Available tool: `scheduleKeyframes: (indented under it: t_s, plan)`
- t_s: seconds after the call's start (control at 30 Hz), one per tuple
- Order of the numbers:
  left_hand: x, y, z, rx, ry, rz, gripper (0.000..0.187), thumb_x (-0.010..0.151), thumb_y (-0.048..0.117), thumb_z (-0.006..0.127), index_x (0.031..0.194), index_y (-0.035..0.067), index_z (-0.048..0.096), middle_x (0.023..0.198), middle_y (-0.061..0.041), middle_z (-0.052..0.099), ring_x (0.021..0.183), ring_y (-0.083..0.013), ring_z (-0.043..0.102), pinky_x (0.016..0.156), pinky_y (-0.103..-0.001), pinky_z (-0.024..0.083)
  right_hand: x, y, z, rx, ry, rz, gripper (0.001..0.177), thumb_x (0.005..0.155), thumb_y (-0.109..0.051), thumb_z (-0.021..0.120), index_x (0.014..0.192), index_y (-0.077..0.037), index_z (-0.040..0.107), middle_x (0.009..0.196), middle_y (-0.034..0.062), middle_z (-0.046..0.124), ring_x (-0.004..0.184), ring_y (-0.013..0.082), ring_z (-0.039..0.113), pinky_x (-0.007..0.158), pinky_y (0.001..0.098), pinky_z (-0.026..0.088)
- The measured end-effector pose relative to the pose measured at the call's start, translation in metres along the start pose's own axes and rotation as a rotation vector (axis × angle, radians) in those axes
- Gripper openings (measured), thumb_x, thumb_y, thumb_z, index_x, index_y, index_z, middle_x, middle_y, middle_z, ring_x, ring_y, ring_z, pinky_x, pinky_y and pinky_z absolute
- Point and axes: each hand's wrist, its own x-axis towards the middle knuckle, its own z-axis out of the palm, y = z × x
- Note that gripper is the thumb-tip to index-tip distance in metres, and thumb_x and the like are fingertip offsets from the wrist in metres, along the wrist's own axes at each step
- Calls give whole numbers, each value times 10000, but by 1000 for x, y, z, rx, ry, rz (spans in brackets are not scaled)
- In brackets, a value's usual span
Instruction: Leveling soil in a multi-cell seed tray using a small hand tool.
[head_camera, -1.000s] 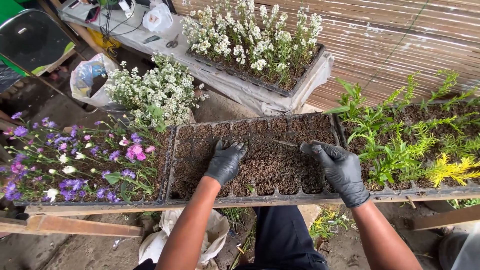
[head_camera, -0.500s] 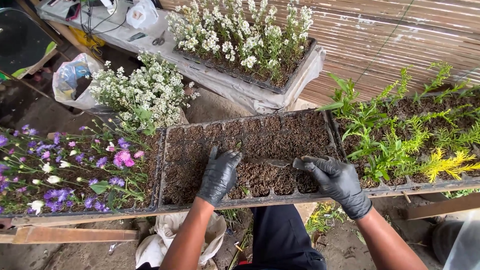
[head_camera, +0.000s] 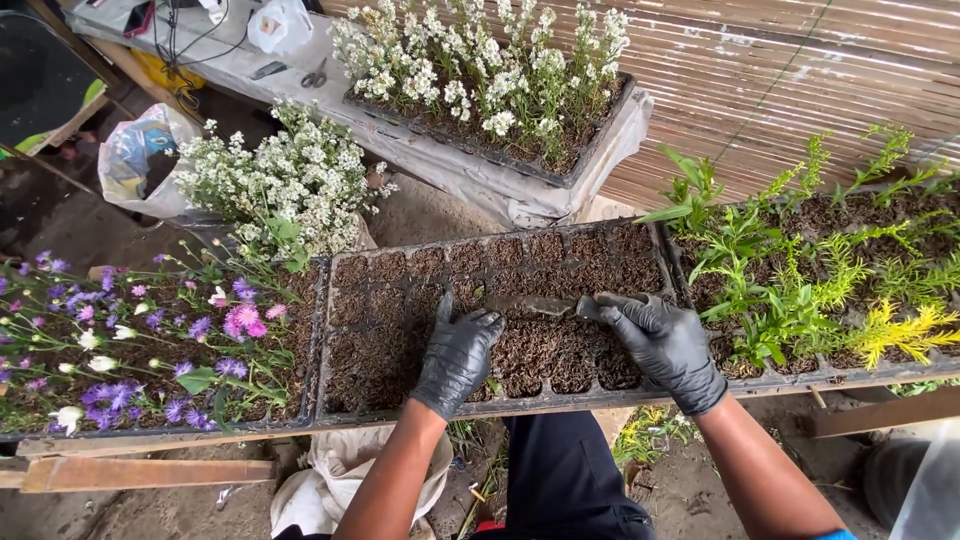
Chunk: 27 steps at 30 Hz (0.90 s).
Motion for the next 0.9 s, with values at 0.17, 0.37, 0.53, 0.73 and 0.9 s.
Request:
scheduleKeyframes:
  t_s: [0.17, 0.37, 0.53, 0.73, 0.9]
  plan:
    - [-6, 5, -26, -96, 67, -67, 525, 841, 207, 631, 1312, 437, 656, 1280, 146, 690, 1262, -91, 610, 1207, -429, 301, -6, 0, 4, 25, -38, -3, 144, 880, -254, 799, 959, -144, 849, 878, 162, 790, 840, 376, 763, 818, 446, 610]
    - [3, -2, -63, -205, 133, -131, 514, 830, 207, 677, 1260, 487, 689, 1239, 179, 701, 1222, -57, 630, 1176, -344, 375, -8, 10, -9, 76, -44, 84, 165, 877, -316, 789, 995, -228, 865, 922, 114, 809, 878, 349, 766, 830, 433, 600]
    - [16, -10, -26, -183, 128, -48, 467, 841, 157, 684, 1288, 293, 688, 1253, 41, 723, 1253, -135, 620, 1261, -470, 207, -6, 3, -10, 18, -94, 99, 168, 884, -323, 777, 989, -227, 866, 908, 131, 812, 878, 375, 761, 814, 438, 614]
    - [12, -30, 46, 11, -57, 12, 514, 861, 225, 595, 1367, 312, 619, 1289, 48, 698, 1273, -126, 597, 1262, -528, 160, -22, 20, -11, -82, 23, 191, 165, 898, -376, 773, 1021, -295, 848, 917, 64, 801, 876, 319, 746, 798, 413, 608]
    - [22, -21, 25, 55, -94, 15, 461, 892, 226, 540, 1336, 292, 643, 1262, 8, 710, 1250, -173, 620, 1242, -553, 215, -29, 37, -16, -179, 84, 178, 142, 915, -380, 760, 1016, -323, 841, 884, 38, 792, 833, 315, 740, 772, 403, 611]
